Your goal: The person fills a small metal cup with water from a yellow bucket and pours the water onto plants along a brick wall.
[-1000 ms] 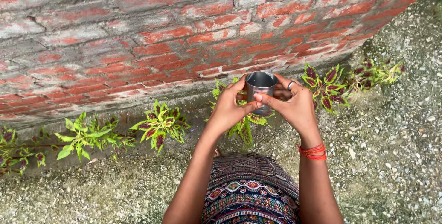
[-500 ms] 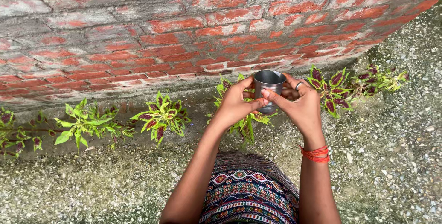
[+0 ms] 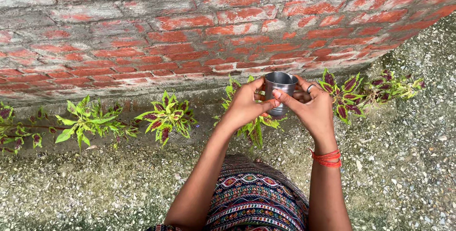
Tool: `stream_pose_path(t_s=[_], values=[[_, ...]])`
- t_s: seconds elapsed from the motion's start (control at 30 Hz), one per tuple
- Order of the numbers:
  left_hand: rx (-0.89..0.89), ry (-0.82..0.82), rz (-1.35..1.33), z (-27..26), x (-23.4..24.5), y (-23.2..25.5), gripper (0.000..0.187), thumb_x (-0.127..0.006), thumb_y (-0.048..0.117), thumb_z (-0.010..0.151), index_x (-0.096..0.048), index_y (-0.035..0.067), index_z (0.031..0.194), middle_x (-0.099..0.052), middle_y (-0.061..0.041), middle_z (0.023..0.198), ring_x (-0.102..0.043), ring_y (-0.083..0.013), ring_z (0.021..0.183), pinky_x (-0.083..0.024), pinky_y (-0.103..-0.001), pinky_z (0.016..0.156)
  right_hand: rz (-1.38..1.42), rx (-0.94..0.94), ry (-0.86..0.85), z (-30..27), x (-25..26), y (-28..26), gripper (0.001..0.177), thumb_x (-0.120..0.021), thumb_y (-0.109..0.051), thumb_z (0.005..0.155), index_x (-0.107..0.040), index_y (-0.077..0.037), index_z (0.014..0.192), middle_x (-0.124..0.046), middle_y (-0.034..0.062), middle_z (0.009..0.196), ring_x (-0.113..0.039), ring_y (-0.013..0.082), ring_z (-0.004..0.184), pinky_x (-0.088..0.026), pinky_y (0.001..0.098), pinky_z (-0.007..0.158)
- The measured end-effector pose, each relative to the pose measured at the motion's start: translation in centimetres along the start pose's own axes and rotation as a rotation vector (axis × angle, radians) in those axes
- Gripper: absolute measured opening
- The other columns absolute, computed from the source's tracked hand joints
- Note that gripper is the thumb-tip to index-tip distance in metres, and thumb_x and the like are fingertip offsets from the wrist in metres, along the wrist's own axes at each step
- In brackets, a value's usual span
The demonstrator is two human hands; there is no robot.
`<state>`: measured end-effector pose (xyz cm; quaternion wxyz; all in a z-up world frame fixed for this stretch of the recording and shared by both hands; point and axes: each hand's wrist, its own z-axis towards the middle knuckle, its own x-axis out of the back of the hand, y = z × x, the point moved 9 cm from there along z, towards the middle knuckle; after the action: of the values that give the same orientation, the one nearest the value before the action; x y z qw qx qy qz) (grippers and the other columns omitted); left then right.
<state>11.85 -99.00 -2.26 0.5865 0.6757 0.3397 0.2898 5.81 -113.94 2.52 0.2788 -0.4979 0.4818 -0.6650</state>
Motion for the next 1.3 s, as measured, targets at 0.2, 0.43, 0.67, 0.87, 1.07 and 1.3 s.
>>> stream_pose_path(t_s=[0.2, 0.43, 0.67, 0.87, 1.07, 1.3], values=[[-0.014, 0.001, -0.016, 0.2, 0.0, 0.2, 0.056, -0.081, 0.007, 0.083, -0.059, 0.003, 0.135, -0.072, -0.009, 0.108, -0.071, -0.015, 0.089, -0.065, -0.028, 0.06, 0.005, -0.027, 0.006, 0.4, -0.1, 0.4, 0.062, -0.09, -0.03, 0.078, -0.071, 0.0, 0.128, -0.074, 0.008, 0.1, -0.072, 0.012, 0.086, -0.06, 0.028, 0.074], [0.003, -0.001, -0.03, 0.2, 0.0, -0.1, 0.058, -0.08, 0.007, 0.084, -0.057, 0.004, 0.137, -0.072, -0.01, 0.109, -0.071, -0.0161, 0.088, -0.065, -0.028, 0.061, 0.038, -0.025, -0.011, 0.5, -0.2, 0.3, 0.061, -0.089, -0.028, 0.078, -0.07, 0.0, 0.129, -0.074, 0.0087, 0.101, -0.073, 0.0126, 0.087, -0.061, 0.0283, 0.074], [-0.015, 0.003, -0.035, 0.1, 0.1, -0.1, 0.057, -0.08, 0.008, 0.084, -0.058, 0.004, 0.136, -0.071, -0.008, 0.111, -0.069, -0.0145, 0.088, -0.065, -0.028, 0.061, 0.095, -0.026, -0.045, 0.5, -0.8, 0.7, 0.058, -0.088, -0.027, 0.079, -0.072, 0.001, 0.127, -0.074, 0.0096, 0.102, -0.072, 0.012, 0.088, -0.06, 0.0273, 0.074], [0.0, 0.018, 0.006, -0.1, 0.5, 0.2, 0.057, -0.081, 0.01, 0.083, -0.058, 0.003, 0.135, -0.071, -0.008, 0.109, -0.07, -0.0141, 0.088, -0.064, -0.028, 0.059, 0.084, -0.027, -0.028, 0.5, -0.7, 1.0, 0.063, -0.089, -0.026, 0.079, -0.069, 0.004, 0.13, -0.073, 0.01, 0.103, -0.072, 0.0122, 0.089, -0.06, 0.027, 0.075], [-0.003, 0.013, 0.013, -0.1, 0.5, -0.3, 0.051, -0.081, 0.011, 0.084, -0.06, 0.002, 0.13, -0.072, -0.007, 0.106, -0.071, -0.0132, 0.086, -0.063, -0.027, 0.058, 0.127, -0.043, -0.054, 0.6, -1.1, 1.2, 0.064, -0.089, -0.029, 0.078, -0.069, 0.002, 0.13, -0.074, 0.0094, 0.105, -0.073, 0.0126, 0.091, -0.061, 0.0276, 0.075], [-0.016, 0.004, 0.051, 0.2, 0.4, -0.2, 0.054, -0.079, 0.012, 0.085, -0.058, 0.004, 0.135, -0.073, -0.009, 0.11, -0.073, -0.0136, 0.085, -0.064, -0.027, 0.057, 0.014, -0.063, -0.027, 0.7, -0.9, 1.5, 0.062, -0.089, -0.032, 0.078, -0.071, 0.001, 0.127, -0.074, 0.0089, 0.101, -0.072, 0.0121, 0.087, -0.06, 0.028, 0.074]])
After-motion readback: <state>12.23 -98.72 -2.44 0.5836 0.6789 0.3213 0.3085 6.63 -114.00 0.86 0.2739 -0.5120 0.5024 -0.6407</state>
